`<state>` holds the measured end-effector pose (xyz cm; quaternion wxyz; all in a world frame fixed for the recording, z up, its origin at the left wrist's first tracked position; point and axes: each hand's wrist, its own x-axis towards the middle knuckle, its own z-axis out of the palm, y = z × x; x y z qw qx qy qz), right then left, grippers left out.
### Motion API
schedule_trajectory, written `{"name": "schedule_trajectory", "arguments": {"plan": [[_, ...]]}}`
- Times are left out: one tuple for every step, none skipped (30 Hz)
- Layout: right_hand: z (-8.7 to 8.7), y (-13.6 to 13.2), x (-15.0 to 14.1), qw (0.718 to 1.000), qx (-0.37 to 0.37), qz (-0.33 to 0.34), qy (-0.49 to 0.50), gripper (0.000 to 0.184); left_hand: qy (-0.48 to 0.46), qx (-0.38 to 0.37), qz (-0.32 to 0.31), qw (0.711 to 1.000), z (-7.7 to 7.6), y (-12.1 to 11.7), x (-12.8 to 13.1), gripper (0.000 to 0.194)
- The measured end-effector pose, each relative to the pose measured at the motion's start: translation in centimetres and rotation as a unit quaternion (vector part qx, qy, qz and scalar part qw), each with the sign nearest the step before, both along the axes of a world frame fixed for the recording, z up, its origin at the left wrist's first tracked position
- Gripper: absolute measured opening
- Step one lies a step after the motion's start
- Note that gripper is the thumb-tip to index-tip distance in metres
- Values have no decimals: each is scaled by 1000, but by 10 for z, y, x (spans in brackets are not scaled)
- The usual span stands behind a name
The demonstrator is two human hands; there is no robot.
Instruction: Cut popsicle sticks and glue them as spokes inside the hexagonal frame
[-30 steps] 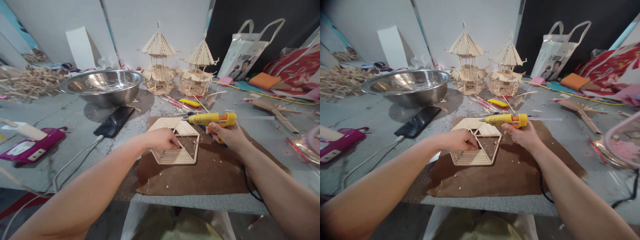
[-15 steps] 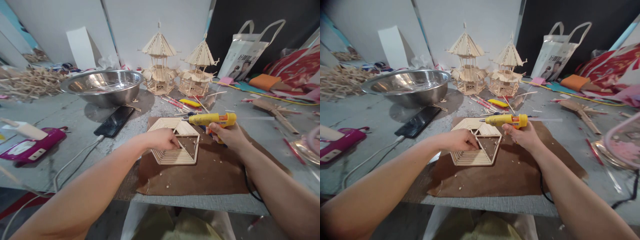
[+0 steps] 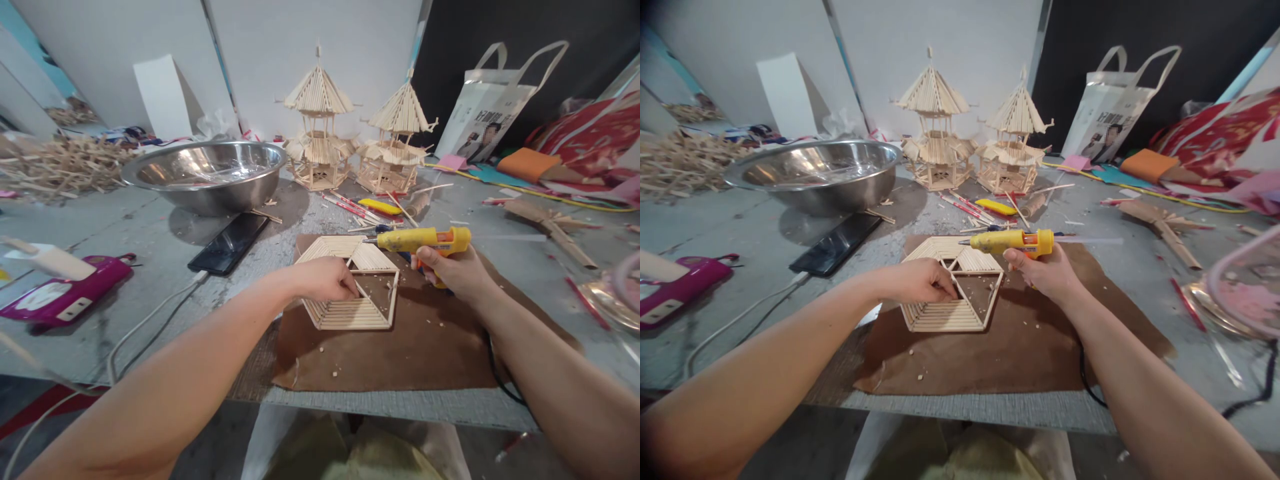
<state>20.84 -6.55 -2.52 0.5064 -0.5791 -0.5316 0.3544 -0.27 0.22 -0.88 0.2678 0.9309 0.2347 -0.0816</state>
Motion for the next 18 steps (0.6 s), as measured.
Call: {"name": "schedule_trajectory", "arguments": {"plan": [[0,0,0,1000,-1,1,-1,29,0,2,0,1000,0,0,0,25],[0,0,0,1000,-1,2,-1,29,0,3,-1,1000,0,0,0,25],[0,0,0,1000,-1,1,-2,29,0,3,0,1000,0,0,0,25],[0,0,0,1000,-1,0,-2,30,0,2,0,1000,0,0,0,25],[0,0,0,1000,-2,-1,-3,30,0,0,0,1000,0,0,0,25],[1,0,-1,1000,-2,-2,-3,30,0,-1,0,1000,0,0,0,25],[1,0,-1,1000,-3,-3,-2,31,0,-2,1,1000,0,0,0,25],[1,-1,-2,1000,-3,-3,-2,31,0,-2,1,1000,0,0,0,26],[2,-1,-2,1000,-4,-2,0,31,0,-1,0,1000,0,0,0,26],[2,-1,-2,1000,-3,-2,2,31,0,-1,0,1000,0,0,0,26],[1,-1,-2,1000,-2,-1,4,30,0,0,1,1000,0,0,0,26],[1,-1,-2,1000,0,-1,5,30,0,0,3,1000,0,0,0,26],[1,0,-3,1000,1,-1,5,30,-1,0,5,1000,0,0,0,25],[1,0,-3,1000,2,-1,4,30,-1,-1,6,1000,0,0,0,25],[2,0,-2,1000,2,-1,2,30,-2,-1,8,1000,0,0,0,25],[3,-1,-2,1000,0,-3,0,31,-3,-2,8,1000,0,0,0,25],[4,-1,-1,1000,-5,-5,-3,31,-4,-1,8,1000,-1,0,0,25],[6,-1,1,1000,-19,-2,-12,32,-5,-1,8,1000,-1,0,0,25]]}}
